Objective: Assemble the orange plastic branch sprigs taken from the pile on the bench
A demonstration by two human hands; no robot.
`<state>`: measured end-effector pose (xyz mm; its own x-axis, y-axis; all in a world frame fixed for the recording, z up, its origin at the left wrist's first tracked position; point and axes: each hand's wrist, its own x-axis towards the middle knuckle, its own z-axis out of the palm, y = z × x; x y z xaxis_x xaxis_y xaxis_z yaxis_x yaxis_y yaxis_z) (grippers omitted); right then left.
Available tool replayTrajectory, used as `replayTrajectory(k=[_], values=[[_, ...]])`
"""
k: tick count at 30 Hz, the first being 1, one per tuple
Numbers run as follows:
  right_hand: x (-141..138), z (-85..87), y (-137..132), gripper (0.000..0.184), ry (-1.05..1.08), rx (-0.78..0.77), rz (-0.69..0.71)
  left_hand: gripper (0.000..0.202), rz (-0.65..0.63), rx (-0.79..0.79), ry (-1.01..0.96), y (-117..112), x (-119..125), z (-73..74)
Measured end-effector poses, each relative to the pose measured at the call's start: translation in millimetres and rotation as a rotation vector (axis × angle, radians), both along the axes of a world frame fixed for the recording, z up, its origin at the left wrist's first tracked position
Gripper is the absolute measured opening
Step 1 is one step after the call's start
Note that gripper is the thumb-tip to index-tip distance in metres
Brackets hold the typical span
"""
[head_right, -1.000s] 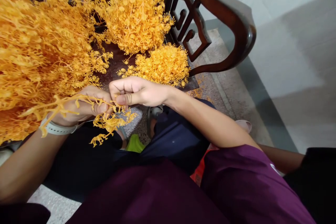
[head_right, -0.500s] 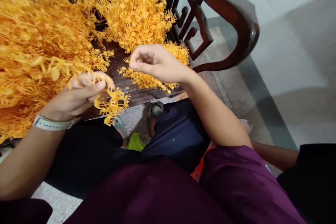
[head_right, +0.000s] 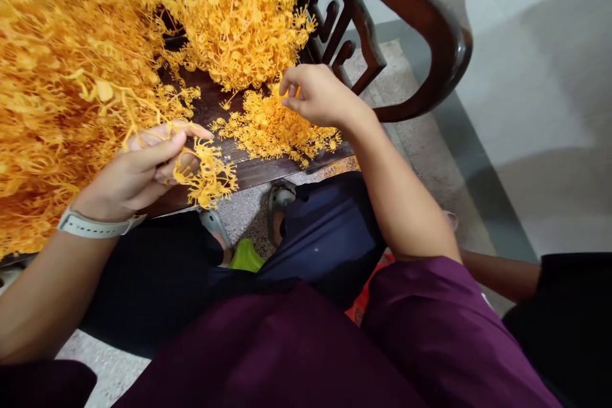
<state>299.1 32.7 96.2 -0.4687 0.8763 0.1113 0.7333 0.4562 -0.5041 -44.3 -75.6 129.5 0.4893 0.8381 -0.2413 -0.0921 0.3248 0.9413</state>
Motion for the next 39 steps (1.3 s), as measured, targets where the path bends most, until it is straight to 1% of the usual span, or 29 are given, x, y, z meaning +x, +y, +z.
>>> replayTrajectory(k=[2,5,7,9,11,14,17,20,22,24,26,29,31,35,37,39], values=[[-3.8,2.6,-2.7,0.02,0.057,0.045,-0.005,0.024,0.02,-0.031,-0.016,0.2,0.4,0.1],[-17.7,7.2,-12.8,0.039,0.247,0.051,0.026,0.031,0.065,-0.057,-0.053,0.0,2.2,0.4],[-32.9,11.9,-25.3,0.05,0.389,0.005,0.05,0.032,0.106,-0.092,-0.093,0.5,4.2,0.9],[-50.6,18.0,-41.4,0.054,0.486,-0.014,0.061,0.031,0.148,-0.166,-0.149,1.8,6.1,1.4],[-67.5,23.8,-57.7,0.054,0.54,0.013,0.071,0.041,0.186,-0.246,-0.222,3.5,7.3,2.0],[-85.0,26.8,-74.6,0.049,0.563,0.085,0.151,0.056,0.239,-0.306,-0.316,5.3,7.7,2.9],[-92.2,21.6,-80.0,0.044,0.522,0.151,0.248,0.056,0.274,-0.301,-0.364,5.0,8.0,4.3],[-95.2,15.2,-79.8,0.047,0.439,0.229,0.302,0.06,0.284,-0.276,-0.379,3.5,8.6,6.8],[-97.3,14.0,-79.9,0.051,0.398,0.242,0.309,0.06,0.276,-0.253,-0.361,3.0,8.2,8.2],[-99.6,16.0,-81.1,0.057,0.398,0.187,0.279,0.055,0.263,-0.212,-0.318,3.4,6.6,8.6],[-101.2,20.1,-82.7,0.063,0.445,0.084,0.213,0.048,0.239,-0.165,-0.261,4.2,4.0,7.8],[-102.2,25.0,-83.6,0.059,0.561,-0.09,0.128,0.044,0.213,-0.123,-0.218,4.7,0.3,5.8],[-103.2,25.1,-82.4,0.054,0.634,-0.187,0.128,0.042,0.215,-0.129,-0.231,4.1,-0.8,5.1],[-108.3,19.5,-79.1,0.053,0.752,-0.352,0.199,0.035,0.205,-0.147,-0.237,2.1,-0.5,5.1],[-111.0,17.1,-78.1,0.052,0.822,-0.417,0.2,0.033,0.197,-0.107,-0.189,1.0,-0.4,5.3],[-112.1,16.7,-77.2,0.054,0.884,-0.465,0.172,0.029,0.196,-0.066,-0.146,0.0,-0.7,6.0]])
